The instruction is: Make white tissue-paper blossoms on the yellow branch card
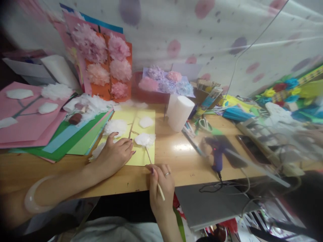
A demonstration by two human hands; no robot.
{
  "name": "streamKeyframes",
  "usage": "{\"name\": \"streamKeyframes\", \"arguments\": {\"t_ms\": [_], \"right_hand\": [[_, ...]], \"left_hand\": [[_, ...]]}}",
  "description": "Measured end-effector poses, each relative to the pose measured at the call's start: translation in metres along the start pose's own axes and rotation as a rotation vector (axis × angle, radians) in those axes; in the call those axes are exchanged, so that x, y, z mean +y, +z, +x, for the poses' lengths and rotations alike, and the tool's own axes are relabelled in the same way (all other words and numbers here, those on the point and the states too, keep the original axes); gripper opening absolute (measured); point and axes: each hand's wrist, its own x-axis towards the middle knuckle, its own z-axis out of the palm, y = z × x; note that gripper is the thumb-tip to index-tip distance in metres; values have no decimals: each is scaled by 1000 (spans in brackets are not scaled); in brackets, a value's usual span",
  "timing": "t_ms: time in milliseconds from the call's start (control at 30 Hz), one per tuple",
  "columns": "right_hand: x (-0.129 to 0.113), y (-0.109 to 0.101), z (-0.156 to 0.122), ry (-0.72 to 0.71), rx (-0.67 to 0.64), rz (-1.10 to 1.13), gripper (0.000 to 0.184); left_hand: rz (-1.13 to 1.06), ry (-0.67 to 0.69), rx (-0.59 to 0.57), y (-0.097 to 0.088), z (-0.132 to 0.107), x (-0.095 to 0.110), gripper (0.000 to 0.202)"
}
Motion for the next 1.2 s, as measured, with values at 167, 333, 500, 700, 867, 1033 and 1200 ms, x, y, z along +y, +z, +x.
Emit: {"name": "streamKeyframes", "arguments": {"t_ms": [167, 333, 500, 700, 867, 1033, 1200], "right_hand": [[-9, -5, -5, 191, 192, 78, 37], [-22, -1, 0, 191, 235, 88, 42], [-17, 5, 6, 48, 94, 62, 39], [-12, -12, 1, 339, 243, 53, 52], [-4, -40, 14, 522, 583, 129, 54], [-5, -46, 26, 434, 767, 290, 48], [-11, -24, 25, 558, 579, 536, 50]], "left_hand": [[-25, -14, 19, 6, 0, 0, 29], [-20, -11, 19, 6, 2, 1, 25], [-26, -18, 6, 0, 3, 0, 20], [-42, -16, 1, 1, 2, 0, 20], [-44, -24, -12, -1, 2, 0, 21], [-75, -38, -14, -6, 2, 1, 19], [-350, -143, -68, -21, 6, -10, 12]]}}
